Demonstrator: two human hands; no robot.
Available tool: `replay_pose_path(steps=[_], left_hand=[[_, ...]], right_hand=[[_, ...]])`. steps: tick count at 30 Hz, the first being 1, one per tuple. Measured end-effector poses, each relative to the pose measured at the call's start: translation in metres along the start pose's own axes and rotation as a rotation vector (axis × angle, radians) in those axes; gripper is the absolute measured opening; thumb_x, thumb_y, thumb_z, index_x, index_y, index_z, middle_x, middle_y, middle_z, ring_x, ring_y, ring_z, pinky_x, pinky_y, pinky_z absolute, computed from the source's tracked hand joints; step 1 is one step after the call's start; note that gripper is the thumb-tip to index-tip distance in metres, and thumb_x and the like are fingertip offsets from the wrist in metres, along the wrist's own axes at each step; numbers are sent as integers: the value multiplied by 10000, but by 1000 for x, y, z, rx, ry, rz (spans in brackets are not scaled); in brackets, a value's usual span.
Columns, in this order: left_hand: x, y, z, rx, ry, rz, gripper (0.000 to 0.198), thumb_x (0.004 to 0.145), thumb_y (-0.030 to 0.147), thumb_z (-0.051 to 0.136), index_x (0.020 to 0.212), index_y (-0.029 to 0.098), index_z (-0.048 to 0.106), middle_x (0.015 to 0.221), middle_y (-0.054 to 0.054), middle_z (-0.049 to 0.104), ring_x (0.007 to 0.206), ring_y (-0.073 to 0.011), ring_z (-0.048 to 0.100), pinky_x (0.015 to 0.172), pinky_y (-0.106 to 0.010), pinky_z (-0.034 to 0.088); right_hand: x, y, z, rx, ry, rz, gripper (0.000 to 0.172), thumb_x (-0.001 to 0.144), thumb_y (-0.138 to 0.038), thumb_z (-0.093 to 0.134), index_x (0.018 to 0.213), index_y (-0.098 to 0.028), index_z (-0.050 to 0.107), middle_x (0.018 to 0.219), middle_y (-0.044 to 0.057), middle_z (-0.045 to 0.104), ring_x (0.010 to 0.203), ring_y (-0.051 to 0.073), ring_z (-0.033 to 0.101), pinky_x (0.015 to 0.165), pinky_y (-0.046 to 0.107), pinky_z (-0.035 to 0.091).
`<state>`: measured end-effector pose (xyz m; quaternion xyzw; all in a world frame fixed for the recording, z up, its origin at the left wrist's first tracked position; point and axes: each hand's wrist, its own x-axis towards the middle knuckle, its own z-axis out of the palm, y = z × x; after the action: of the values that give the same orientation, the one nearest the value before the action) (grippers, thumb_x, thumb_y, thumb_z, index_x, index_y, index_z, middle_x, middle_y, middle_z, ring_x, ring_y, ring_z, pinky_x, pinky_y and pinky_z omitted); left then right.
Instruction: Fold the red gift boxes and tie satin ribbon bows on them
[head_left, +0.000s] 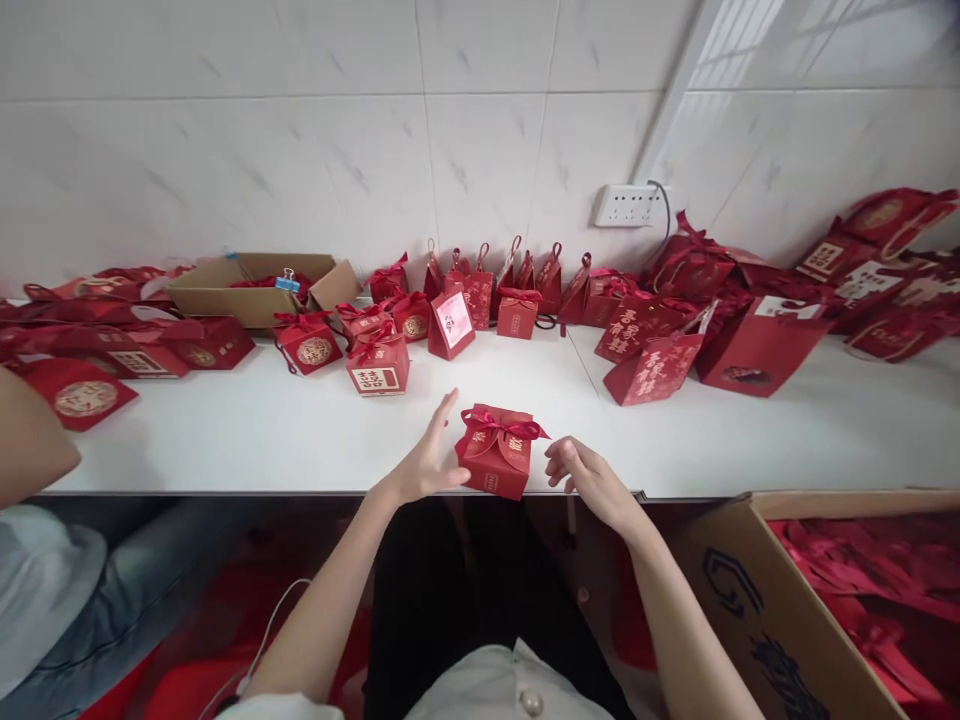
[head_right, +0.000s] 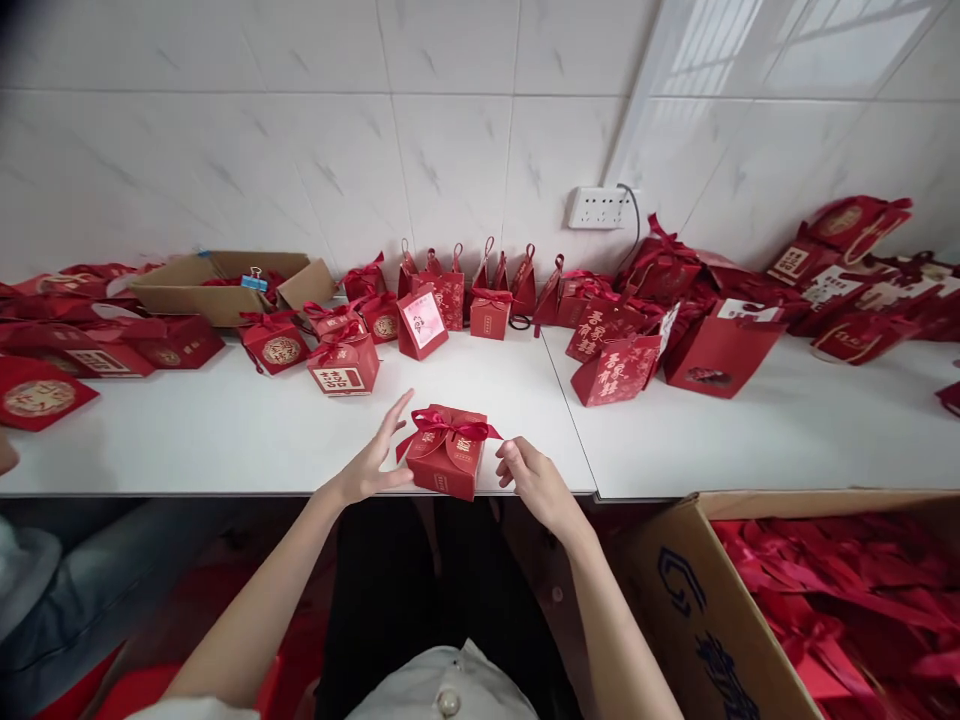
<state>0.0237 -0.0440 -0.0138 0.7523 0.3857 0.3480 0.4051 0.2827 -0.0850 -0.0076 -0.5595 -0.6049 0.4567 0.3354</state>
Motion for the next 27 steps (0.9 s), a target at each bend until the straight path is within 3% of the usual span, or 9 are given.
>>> replay_pose_path(steps=[2, 4, 5, 7, 10, 15, 21, 27], left_hand=[[-7, -3, 8, -176, 281, -59, 640, 746, 503, 505, 1299, 212, 365, 1392, -128, 381, 1296, -288, 334, 965, -401, 366], [-9, 1, 12, -283, 496, -184, 422, 796, 531, 384, 975, 182, 539, 1011, -100, 586, 1003, -241, 544, 746, -322, 441], [-9, 7, 13, -306, 509, -253, 394, 807, 529, 356, 815, 180, 540, 814, -64, 579, 818, -207, 565, 647, -292, 424], [-7, 21, 13, -290, 377, -354, 399, 810, 518, 369, 616, 185, 471, 590, -4, 484, 573, -147, 474, 546, -264, 360], [-3, 42, 12, -182, 205, -424, 388, 787, 486, 483, 553, 181, 436, 505, 34, 425, 501, -110, 390, 535, -247, 319], [-3, 49, 14, -239, 249, -456, 271, 739, 390, 584, 603, 173, 496, 555, 42, 419, 528, -97, 376, 522, -231, 294], [-10, 33, 17, -714, 201, -431, 225, 739, 313, 601, 612, 166, 487, 594, 28, 447, 574, -97, 424, 583, -233, 367], [-12, 26, 7, -982, 353, -419, 281, 697, 228, 618, 551, 178, 383, 532, 64, 341, 509, -75, 364, 563, -231, 402]], right_hand=[[8, 10, 5, 113, 50, 29, 572, 830, -691, 279, 810, -177, 529, 727, 41, 582, 635, 158, 573, 554, 275, 424], [16, 13, 8, 206, 90, 44, 586, 795, -713, 336, 772, -165, 541, 680, 30, 561, 586, 144, 548, 523, 265, 399], [20, 13, 9, 252, 99, 50, 588, 777, -720, 366, 753, -161, 547, 659, 25, 552, 566, 139, 536, 511, 262, 387], [28, 10, 12, 343, 93, 55, 575, 754, -715, 420, 709, -157, 553, 626, 17, 540, 534, 128, 510, 494, 259, 371], [34, 4, 17, 452, 84, 14, 486, 747, -642, 521, 620, -173, 516, 571, -9, 511, 503, 107, 460, 502, 255, 363], [35, 0, 21, 529, 152, -87, 387, 730, -540, 612, 600, -192, 504, 529, -34, 488, 519, 109, 442, 539, 256, 371], [38, -3, 15, 501, 295, -109, 353, 715, -494, 629, 571, -188, 528, 550, -23, 503, 546, 112, 438, 567, 261, 376], [48, -4, -9, 537, 436, -81, 321, 692, -469, 634, 575, -195, 515, 573, -17, 489, 565, 121, 460, 562, 260, 413]])
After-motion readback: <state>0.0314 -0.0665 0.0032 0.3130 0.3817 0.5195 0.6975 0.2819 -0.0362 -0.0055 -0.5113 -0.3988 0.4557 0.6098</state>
